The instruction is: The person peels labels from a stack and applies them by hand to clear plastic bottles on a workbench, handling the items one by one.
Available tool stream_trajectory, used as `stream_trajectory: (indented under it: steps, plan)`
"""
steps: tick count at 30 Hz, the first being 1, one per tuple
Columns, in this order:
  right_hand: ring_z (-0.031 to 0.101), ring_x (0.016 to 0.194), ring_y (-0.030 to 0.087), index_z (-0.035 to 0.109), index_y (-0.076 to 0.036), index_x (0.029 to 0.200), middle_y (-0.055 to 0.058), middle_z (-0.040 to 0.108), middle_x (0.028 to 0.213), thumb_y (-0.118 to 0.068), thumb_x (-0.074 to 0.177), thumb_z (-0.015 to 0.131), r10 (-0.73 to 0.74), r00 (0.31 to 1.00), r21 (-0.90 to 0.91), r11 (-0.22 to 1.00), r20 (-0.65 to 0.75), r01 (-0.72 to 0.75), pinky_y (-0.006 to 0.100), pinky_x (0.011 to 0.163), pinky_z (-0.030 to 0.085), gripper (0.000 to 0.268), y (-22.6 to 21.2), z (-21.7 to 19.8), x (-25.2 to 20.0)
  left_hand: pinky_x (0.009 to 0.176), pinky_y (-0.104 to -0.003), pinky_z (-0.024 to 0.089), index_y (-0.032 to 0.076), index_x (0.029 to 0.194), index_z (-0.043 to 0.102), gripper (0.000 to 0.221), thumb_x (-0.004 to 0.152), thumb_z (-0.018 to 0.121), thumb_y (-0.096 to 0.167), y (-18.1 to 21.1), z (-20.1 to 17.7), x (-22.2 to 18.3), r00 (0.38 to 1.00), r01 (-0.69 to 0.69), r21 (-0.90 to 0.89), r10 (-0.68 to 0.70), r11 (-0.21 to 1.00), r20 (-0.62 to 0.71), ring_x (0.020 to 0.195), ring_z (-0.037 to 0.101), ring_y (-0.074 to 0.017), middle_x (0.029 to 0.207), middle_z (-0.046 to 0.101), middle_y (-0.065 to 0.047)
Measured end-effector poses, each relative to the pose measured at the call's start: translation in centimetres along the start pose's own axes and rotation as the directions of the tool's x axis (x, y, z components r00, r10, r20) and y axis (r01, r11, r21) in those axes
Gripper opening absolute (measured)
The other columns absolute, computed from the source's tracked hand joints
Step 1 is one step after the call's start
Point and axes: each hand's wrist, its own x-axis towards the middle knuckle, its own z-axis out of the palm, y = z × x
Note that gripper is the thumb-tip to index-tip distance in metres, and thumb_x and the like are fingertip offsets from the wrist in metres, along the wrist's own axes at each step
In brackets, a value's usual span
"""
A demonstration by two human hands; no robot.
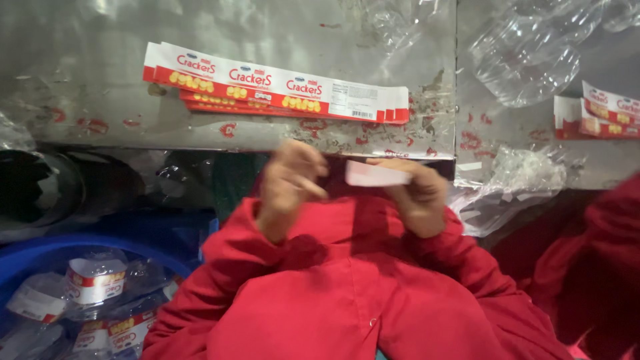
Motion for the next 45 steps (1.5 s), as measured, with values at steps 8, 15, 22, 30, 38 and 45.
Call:
stream_trajectory:
  steps: [8,15,22,30,38,45]
  plan:
    - [0.073,0.047,0.017,0.069,0.001,0.121,0.03,0.063,0.079,-0.014,0.105,0.05,-0.554,0.797,0.593,0.734,0.241,0.331,0.028,0.04,0.056,0.029,-5.5,-13.5,3.2,0.063,-0.033,0.052,0.014,0.089,0.073,0.017,0.082,0.088,0.014,0.2,2.1,0.5,0.962,-0.266,0.828,0.083,0.494,0.259,0.072,0.064,-0.0235,0.098,0.061,-0.008]
    - [0.067,0.116,0.03,0.06,-0.001,0.132,0.016,0.065,0.122,0.018,0.103,0.061,0.022,0.707,0.447,0.788,-0.707,0.423,0.039,0.104,0.056,0.035,-2.2,-11.9,0.6,0.079,-0.029,0.058,0.003,0.092,0.072,0.01,0.098,0.079,0.007,5.9,-4.7,0.7,0.909,-0.035,0.203,0.116,0.979,-0.4,0.089,0.061,-0.0101,0.106,0.057,0.0]
    - [0.061,0.131,0.022,0.055,-0.006,0.133,0.011,0.064,0.133,0.002,0.108,0.063,-0.165,0.92,-0.025,0.986,-0.356,0.167,0.037,0.12,0.046,0.028,-1.7,-3.6,-0.8,0.072,-0.024,0.049,0.003,0.097,0.078,0.011,0.087,0.082,0.005,3.1,0.7,0.3,0.995,0.073,0.403,-0.037,0.912,-0.097,0.086,0.059,-0.0081,0.097,0.06,-0.001]
    - [0.07,0.104,0.02,0.069,-0.004,0.109,0.006,0.075,0.102,0.002,0.096,0.073,-0.092,0.958,-0.227,0.961,0.273,0.157,0.046,0.122,0.044,0.015,0.0,0.7,-0.8,0.07,-0.024,0.044,0.003,0.09,0.078,0.007,0.09,0.082,0.009,0.7,3.2,-1.0,0.984,0.161,0.327,-0.179,0.931,0.025,0.08,0.055,-0.0094,0.087,0.058,-0.002]
    - [0.07,0.093,0.02,0.07,-0.003,0.102,0.007,0.072,0.098,0.003,0.09,0.076,-0.18,0.971,-0.253,0.943,0.158,0.216,0.046,0.112,0.05,0.015,-0.6,1.2,-0.9,0.062,-0.027,0.046,0.003,0.09,0.074,0.014,0.088,0.084,0.013,1.5,3.6,-0.1,0.995,0.037,0.481,-0.074,0.876,0.059,0.072,0.059,-0.0111,0.085,0.061,-0.003]
    - [0.067,0.089,0.021,0.068,-0.005,0.102,0.004,0.067,0.091,0.004,0.088,0.079,-0.26,0.953,-0.348,0.889,0.154,0.298,0.048,0.109,0.052,0.02,-0.3,1.4,-0.9,0.053,-0.032,0.045,0.01,0.098,0.083,0.024,0.075,0.089,0.008,3.1,4.0,0.0,0.968,-0.206,0.82,0.231,0.535,0.093,0.06,0.056,-0.0162,0.098,0.069,-0.014]
